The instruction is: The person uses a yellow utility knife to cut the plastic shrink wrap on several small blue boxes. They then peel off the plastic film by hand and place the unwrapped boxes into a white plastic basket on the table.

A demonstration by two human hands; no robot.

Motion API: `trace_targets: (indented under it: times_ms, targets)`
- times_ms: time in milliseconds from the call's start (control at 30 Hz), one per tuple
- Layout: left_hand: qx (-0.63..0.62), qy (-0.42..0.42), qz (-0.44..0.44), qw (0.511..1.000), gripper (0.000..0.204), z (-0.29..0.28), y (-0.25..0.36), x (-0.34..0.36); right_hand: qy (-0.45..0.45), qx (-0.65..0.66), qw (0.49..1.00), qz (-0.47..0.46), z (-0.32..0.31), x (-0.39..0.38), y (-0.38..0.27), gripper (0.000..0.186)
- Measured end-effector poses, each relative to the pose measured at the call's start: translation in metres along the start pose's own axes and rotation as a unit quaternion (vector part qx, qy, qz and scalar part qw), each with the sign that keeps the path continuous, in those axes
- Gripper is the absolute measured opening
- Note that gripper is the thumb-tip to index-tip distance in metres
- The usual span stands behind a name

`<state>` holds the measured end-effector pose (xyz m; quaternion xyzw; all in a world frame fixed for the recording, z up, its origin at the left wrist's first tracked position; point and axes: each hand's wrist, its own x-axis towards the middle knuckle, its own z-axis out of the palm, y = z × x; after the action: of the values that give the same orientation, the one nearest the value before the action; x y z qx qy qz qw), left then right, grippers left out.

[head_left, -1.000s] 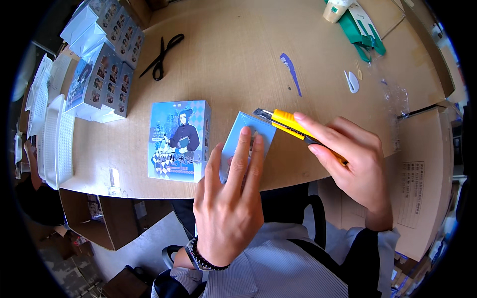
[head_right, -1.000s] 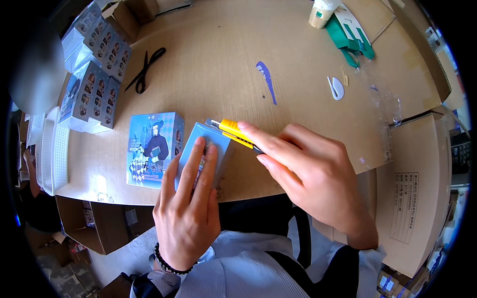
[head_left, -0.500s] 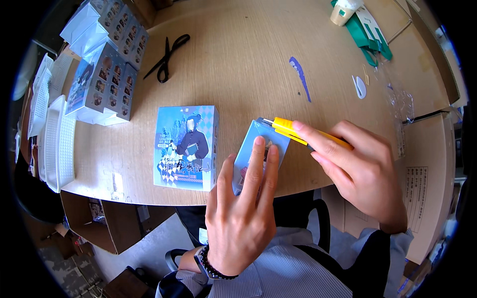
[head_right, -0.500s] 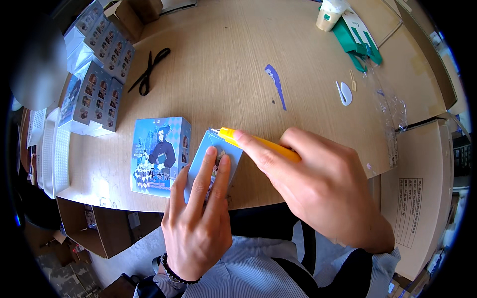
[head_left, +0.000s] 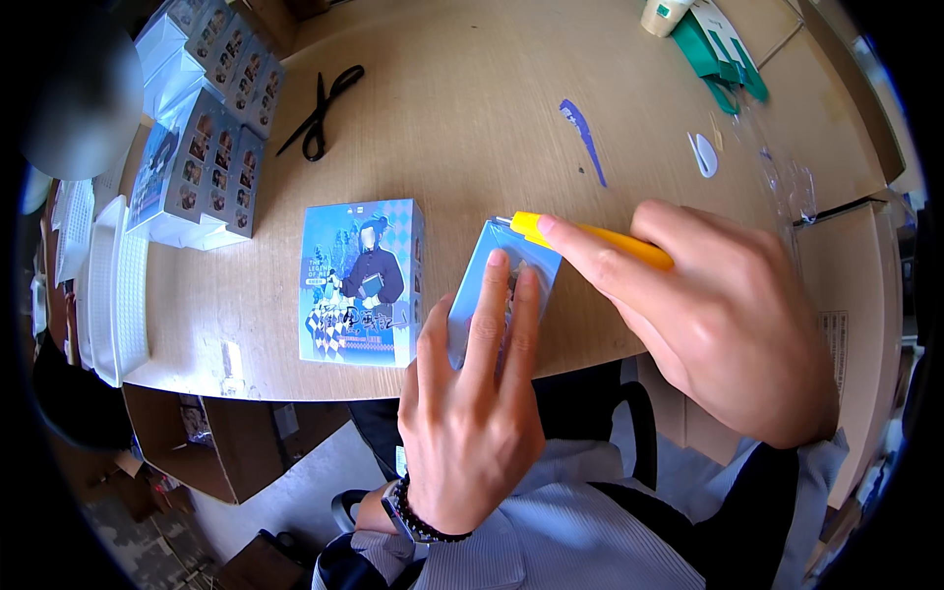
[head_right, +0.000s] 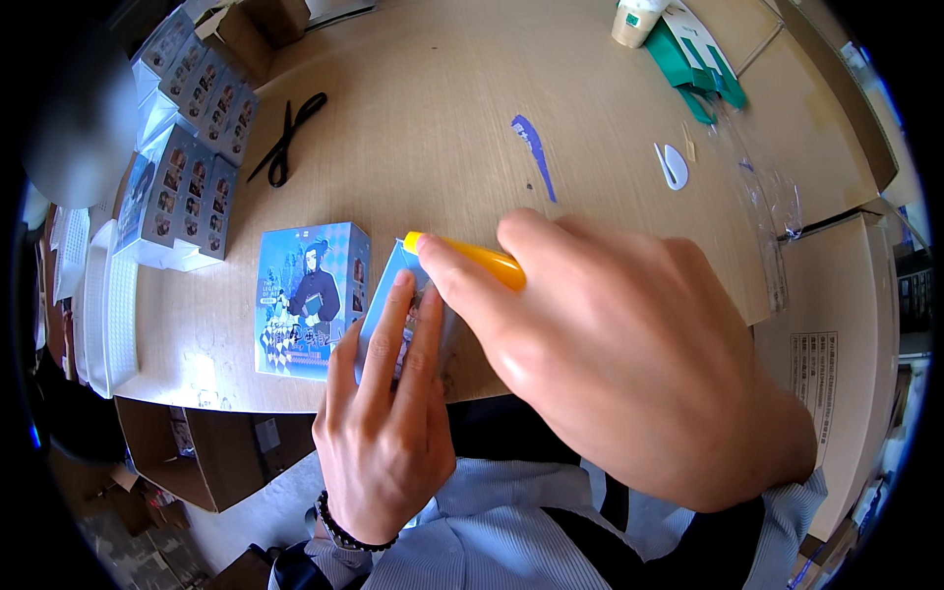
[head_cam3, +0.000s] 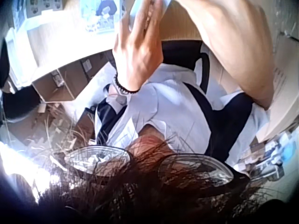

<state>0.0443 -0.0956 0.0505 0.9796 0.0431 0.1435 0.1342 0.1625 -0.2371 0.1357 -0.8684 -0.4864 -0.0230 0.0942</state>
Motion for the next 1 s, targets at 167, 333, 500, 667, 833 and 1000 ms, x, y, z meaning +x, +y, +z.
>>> trace_targets:
  times_ms: [167,333,500,667,833,1000]
  targets:
    - [-0.011,-0.016,0.007,1.000,0.065,-0.002,0.001,0.002,-0.020,-0.035,0.999,-0.001,-0.006,-0.002,0.000,0.059]
    - [-0.005,-0.017,0.006,1.000,0.067,-0.003,0.002,0.001,-0.070,-0.073,0.995,0.016,-0.026,-0.011,0.000,0.056]
    - [-0.001,-0.020,0.013,1.000,0.069,-0.003,0.000,-0.001,-0.053,-0.068,0.996,0.032,-0.030,-0.019,0.000,0.052]
    - [-0.004,-0.007,-0.038,0.999,0.069,-0.005,-0.003,0.001,0.032,0.008,0.998,0.058,-0.029,-0.024,0.010,0.052]
    - [0.059,0.038,-0.069,0.995,0.062,0.007,0.001,0.019,0.127,0.262,0.939,0.183,0.024,-0.043,0.013,0.051]
    - [-0.121,0.085,-0.037,0.988,0.058,-0.007,-0.006,0.009,0.149,0.610,0.736,0.253,0.127,-0.050,0.002,0.033]
